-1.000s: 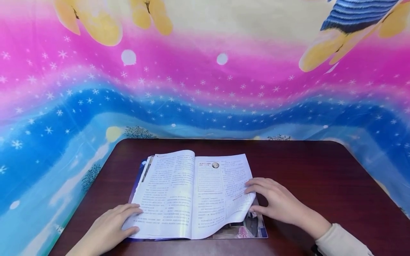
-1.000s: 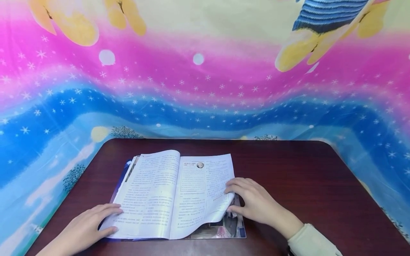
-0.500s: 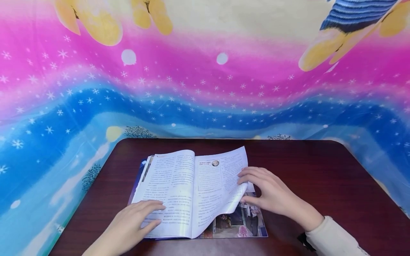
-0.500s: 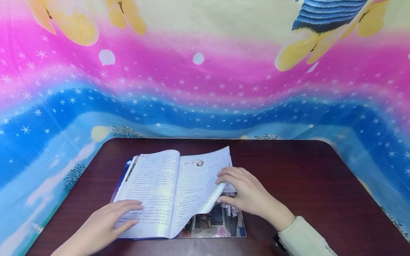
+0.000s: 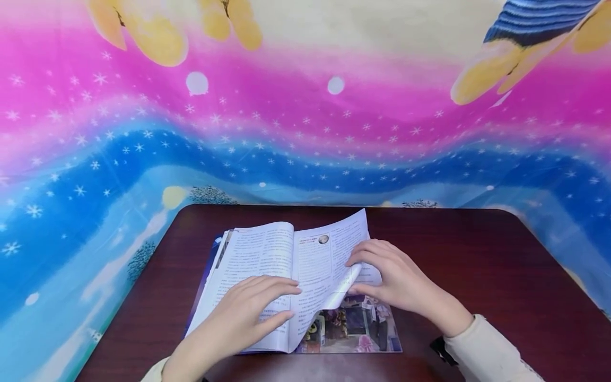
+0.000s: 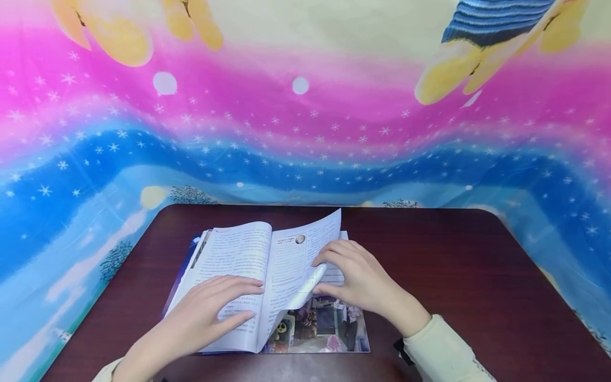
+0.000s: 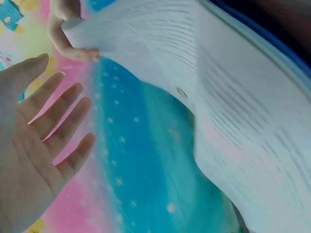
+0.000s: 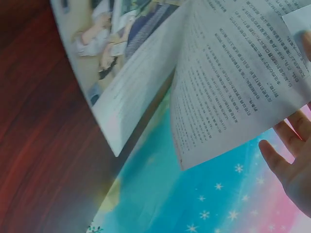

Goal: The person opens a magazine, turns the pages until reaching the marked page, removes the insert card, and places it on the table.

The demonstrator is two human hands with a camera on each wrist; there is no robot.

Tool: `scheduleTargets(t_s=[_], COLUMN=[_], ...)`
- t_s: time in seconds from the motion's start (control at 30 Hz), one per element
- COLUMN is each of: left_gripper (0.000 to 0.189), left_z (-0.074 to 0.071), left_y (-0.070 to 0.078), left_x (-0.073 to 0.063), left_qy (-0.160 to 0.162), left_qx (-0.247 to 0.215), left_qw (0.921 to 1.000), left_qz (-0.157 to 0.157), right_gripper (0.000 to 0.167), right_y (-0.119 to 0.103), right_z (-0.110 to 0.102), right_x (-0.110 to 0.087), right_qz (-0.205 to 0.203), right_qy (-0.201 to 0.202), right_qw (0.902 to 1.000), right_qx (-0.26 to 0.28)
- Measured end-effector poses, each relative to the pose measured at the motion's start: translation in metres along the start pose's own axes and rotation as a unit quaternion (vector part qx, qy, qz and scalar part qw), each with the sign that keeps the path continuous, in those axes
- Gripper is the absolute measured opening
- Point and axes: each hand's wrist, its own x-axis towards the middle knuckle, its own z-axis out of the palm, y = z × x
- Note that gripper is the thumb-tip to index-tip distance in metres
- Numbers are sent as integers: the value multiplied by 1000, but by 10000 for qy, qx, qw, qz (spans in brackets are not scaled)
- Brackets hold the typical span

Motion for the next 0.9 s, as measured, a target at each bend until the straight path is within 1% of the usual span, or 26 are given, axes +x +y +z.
scheduleTargets(t_s=[0.07,0.17,0.27,0.37,0.5,0.63,0.73,0.8,0.9], left_gripper=[39,44,50,56,58,55,52,50,48], left_z=[2,6,10,15,20,23,24,24,24], left_y=[5,11,16,17,16,15,16,16,17], left_x=[11,23,32,38,42,44,45,45,45], left_qy=[11,-11,24,85,207,374,415,401,368], left_qx=[-125,-224,-262,-216,-151,-156,-190,-196,-163], left_qw=[9998,9993,9989,9986,9975,9949,9933,9928,9931], left_qz=[180,314,392,474,662,919,1058,1113,1100], right_gripper=[40,39,39,40,40,40,40,40,42], right_y=[-2,-4,-7,-10,-13,-15,-15,-15,-14], right_z=[-1,-2,-3,-4,-5,-6,-7,-8,-8], right_x=[2,6,10,15,19,22,23,22,21], right_qz=[-4,-18,-42,-86,-132,-128,-103,-90,-88], right_qy=[11,-1,-15,-14,-13,-48,-84,-104,-86], right_qw=[10000,10000,10000,10000,9999,9998,9998,9999,9999], right_qx=[-5,-3,22,12,-44,-117,-126,-99,-52])
